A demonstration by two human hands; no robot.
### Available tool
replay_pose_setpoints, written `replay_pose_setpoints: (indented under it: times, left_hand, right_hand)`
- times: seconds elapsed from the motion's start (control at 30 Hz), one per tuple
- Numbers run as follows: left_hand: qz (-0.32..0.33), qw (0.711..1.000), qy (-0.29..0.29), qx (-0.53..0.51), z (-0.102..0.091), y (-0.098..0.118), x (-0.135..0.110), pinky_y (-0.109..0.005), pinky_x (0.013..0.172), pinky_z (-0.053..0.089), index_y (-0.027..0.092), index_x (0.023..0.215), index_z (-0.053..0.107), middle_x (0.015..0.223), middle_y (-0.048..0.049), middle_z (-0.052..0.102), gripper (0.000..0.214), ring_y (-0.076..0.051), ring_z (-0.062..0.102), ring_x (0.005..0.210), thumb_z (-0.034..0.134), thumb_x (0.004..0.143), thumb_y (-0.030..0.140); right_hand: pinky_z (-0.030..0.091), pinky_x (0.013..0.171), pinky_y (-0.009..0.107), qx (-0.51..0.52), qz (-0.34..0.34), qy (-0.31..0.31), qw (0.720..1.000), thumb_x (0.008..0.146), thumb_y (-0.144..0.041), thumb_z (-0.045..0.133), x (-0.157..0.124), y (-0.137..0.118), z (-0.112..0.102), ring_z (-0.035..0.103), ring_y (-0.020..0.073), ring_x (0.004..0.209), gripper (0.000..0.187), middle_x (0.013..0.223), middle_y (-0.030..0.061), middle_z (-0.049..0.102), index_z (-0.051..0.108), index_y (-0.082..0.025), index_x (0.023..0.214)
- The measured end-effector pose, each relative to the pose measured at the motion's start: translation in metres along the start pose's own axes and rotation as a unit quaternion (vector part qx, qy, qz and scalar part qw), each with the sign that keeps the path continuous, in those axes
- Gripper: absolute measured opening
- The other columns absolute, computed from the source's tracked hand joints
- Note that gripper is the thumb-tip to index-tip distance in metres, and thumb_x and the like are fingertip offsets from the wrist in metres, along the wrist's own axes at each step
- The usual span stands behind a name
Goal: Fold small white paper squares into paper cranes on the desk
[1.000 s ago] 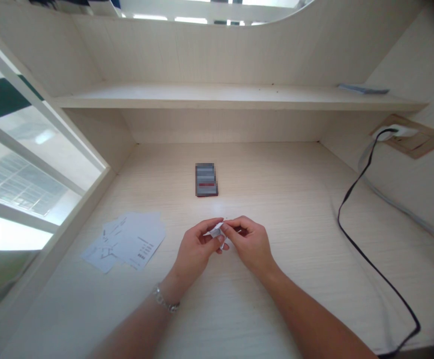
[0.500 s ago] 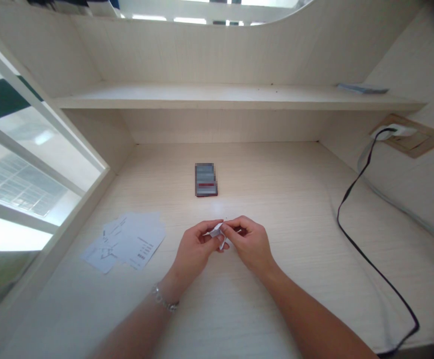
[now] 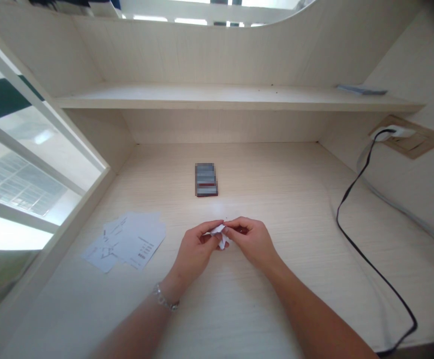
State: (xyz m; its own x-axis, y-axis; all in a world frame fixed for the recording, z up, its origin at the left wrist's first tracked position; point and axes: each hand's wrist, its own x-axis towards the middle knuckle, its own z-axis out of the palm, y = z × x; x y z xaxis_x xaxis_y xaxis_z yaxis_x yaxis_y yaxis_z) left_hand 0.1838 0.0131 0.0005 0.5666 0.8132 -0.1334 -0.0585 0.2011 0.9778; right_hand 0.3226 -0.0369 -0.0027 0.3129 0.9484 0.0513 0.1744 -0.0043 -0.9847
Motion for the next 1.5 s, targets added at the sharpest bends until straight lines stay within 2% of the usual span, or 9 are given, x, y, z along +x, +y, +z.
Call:
replay_pose_setpoints:
  times: [0.3, 0.5, 0.9, 1.1, 1.3, 1.5]
  left_hand:
    - [-0.029, 0.999, -0.001, -0.016, 0.0008, -0.0007, -0.0019, -0.031, 0.067, 0.053, 0.015, 0.107, 0.062, 0.088, -0.0060, 0.068, 0.038, -0.015, 0.063, 0.069, 0.064, 0.069, 0.018]
    - [-0.064, 0.995, -0.015, -0.078, 0.0003, 0.0014, -0.0024, -0.033, 0.065, 0.054, 0.015, 0.107, 0.061, 0.086, -0.0068, 0.067, 0.042, -0.016, 0.064, 0.067, 0.067, 0.066, 0.020]
    - [-0.050, 0.995, -0.027, -0.085, -0.0005, -0.0031, -0.0014, -0.029, 0.066, 0.053, 0.015, 0.104, 0.060, 0.085, -0.0047, 0.066, 0.041, -0.013, 0.061, 0.067, 0.066, 0.064, 0.011]
    - [-0.066, 0.994, -0.023, -0.090, 0.0000, -0.0022, -0.0017, -0.030, 0.066, 0.053, 0.015, 0.106, 0.060, 0.085, -0.0052, 0.066, 0.042, -0.013, 0.062, 0.067, 0.062, 0.065, 0.009]
    - [-0.067, 0.993, -0.032, -0.096, -0.0007, -0.0009, -0.0018, -0.031, 0.068, 0.052, 0.013, 0.107, 0.060, 0.092, -0.0083, 0.065, 0.038, -0.012, 0.061, 0.066, 0.063, 0.070, 0.015]
    - [-0.071, 0.992, -0.040, -0.093, -0.0012, -0.0007, -0.0017, -0.030, 0.068, 0.052, 0.013, 0.108, 0.060, 0.085, -0.0062, 0.066, 0.040, -0.012, 0.061, 0.067, 0.066, 0.068, 0.014]
  right_hand:
    - [0.049, 0.062, 0.027, -0.012, -0.006, 0.024, 1.000, 0.072, -0.029, 0.062, -0.0006, 0.0016, 0.0005, 0.063, 0.0173, 0.066, 0.016, 0.074, 0.0046, 0.070, 0.070, -0.018, 0.080]
    - [0.050, 0.063, 0.028, -0.019, -0.013, 0.023, 0.999, 0.073, -0.029, 0.061, -0.0011, -0.0019, -0.0001, 0.063, 0.0177, 0.068, 0.016, 0.075, 0.0046, 0.070, 0.070, -0.018, 0.080]
    - [0.049, 0.060, 0.027, -0.035, -0.016, 0.044, 0.998, 0.072, -0.029, 0.062, -0.0025, -0.0008, 0.0044, 0.063, 0.0170, 0.065, 0.014, 0.072, 0.0043, 0.069, 0.069, -0.018, 0.077]
    - [0.047, 0.058, 0.025, -0.045, -0.028, 0.052, 0.997, 0.074, -0.027, 0.061, -0.0039, -0.0012, 0.0063, 0.061, 0.0153, 0.063, 0.013, 0.070, 0.0033, 0.068, 0.069, -0.018, 0.076]
    - [0.047, 0.058, 0.024, -0.061, -0.039, 0.048, 0.996, 0.074, -0.024, 0.060, -0.0042, -0.0017, 0.0049, 0.061, 0.0141, 0.062, 0.011, 0.070, 0.0026, 0.068, 0.069, -0.017, 0.077]
    - [0.046, 0.058, 0.024, -0.073, -0.042, 0.048, 0.995, 0.075, -0.025, 0.060, -0.0035, 0.0003, 0.0038, 0.061, 0.0142, 0.063, 0.012, 0.070, 0.0026, 0.067, 0.069, -0.017, 0.077]
